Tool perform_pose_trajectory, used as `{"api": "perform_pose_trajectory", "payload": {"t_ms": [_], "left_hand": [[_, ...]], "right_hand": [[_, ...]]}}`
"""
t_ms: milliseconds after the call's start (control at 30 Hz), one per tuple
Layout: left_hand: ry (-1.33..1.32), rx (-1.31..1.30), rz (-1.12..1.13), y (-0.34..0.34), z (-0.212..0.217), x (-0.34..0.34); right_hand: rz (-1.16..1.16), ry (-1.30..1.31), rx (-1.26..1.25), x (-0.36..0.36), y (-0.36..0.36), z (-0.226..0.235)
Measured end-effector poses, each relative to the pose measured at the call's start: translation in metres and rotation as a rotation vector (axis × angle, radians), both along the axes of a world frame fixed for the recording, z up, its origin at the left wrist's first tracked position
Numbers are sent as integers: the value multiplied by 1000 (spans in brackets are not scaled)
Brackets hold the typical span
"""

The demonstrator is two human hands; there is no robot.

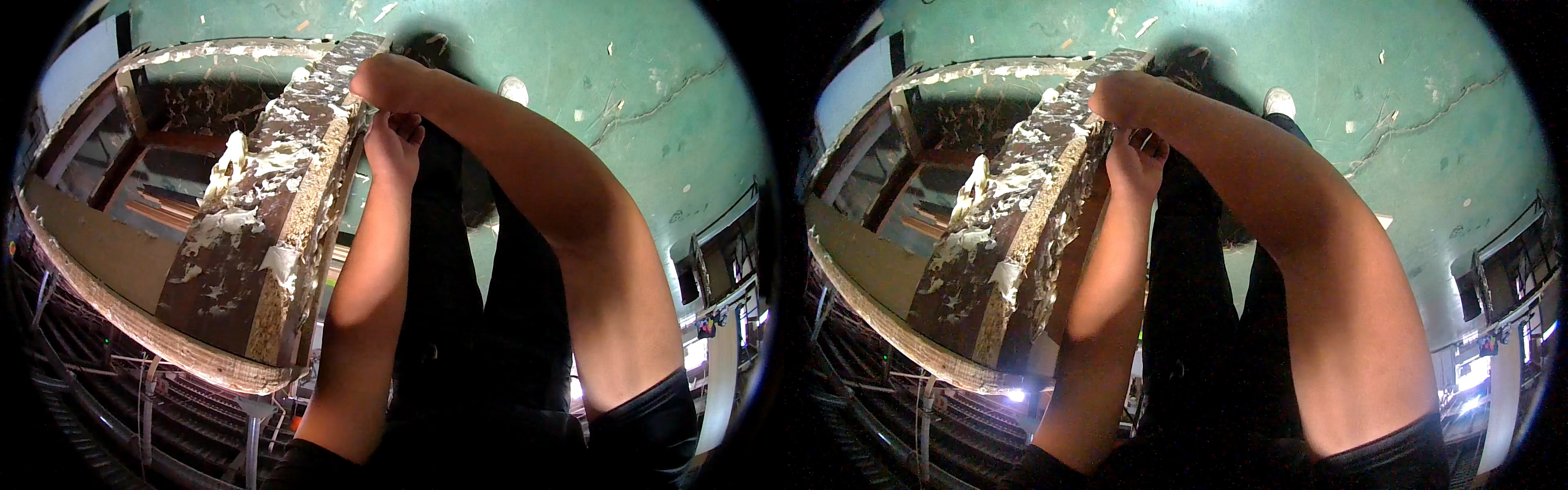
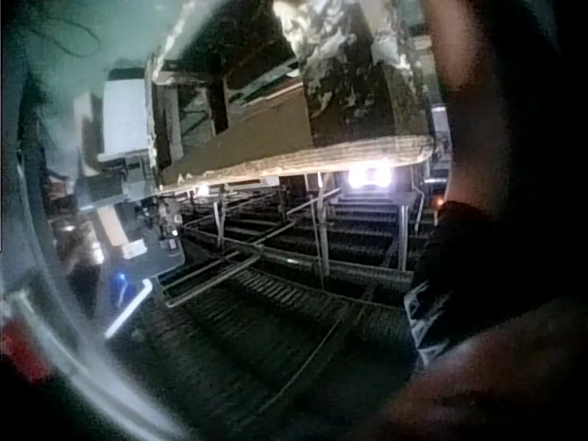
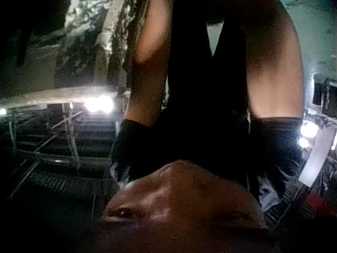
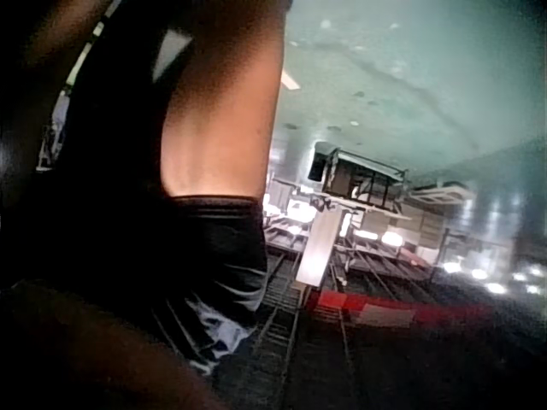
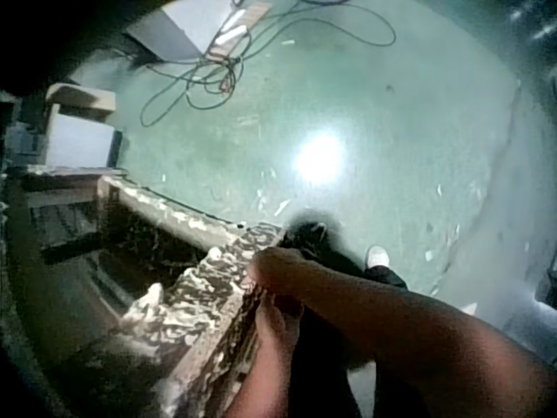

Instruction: The person scrapes adhesive and foam residue from the wooden edge of a furniture frame using a scraper and their hands.

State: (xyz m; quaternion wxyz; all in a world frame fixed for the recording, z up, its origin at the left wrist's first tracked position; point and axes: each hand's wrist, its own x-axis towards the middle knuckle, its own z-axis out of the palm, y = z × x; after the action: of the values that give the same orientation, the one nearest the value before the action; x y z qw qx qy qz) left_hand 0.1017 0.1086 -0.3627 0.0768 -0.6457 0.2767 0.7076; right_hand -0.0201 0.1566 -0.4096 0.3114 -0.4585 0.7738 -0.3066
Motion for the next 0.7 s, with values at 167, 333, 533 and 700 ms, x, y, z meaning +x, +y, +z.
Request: {"api": "perform_pose_trajectory", "payload": {"t_ms": [167, 333, 533, 700], "left_hand": [[17, -2, 16, 6, 2, -2], [-15, -12, -6, 13, 5, -5], [-14, 3, -54, 12, 7, 2], [-50, 5, -80, 10, 5, 9]], "right_hand": [[-17, -62, 30, 3, -1, -6], [-95, -14, -67, 7, -6, -20], [-124, -233, -97, 2, -7, -39], [-71, -122, -116, -5, -15, -37]]}}
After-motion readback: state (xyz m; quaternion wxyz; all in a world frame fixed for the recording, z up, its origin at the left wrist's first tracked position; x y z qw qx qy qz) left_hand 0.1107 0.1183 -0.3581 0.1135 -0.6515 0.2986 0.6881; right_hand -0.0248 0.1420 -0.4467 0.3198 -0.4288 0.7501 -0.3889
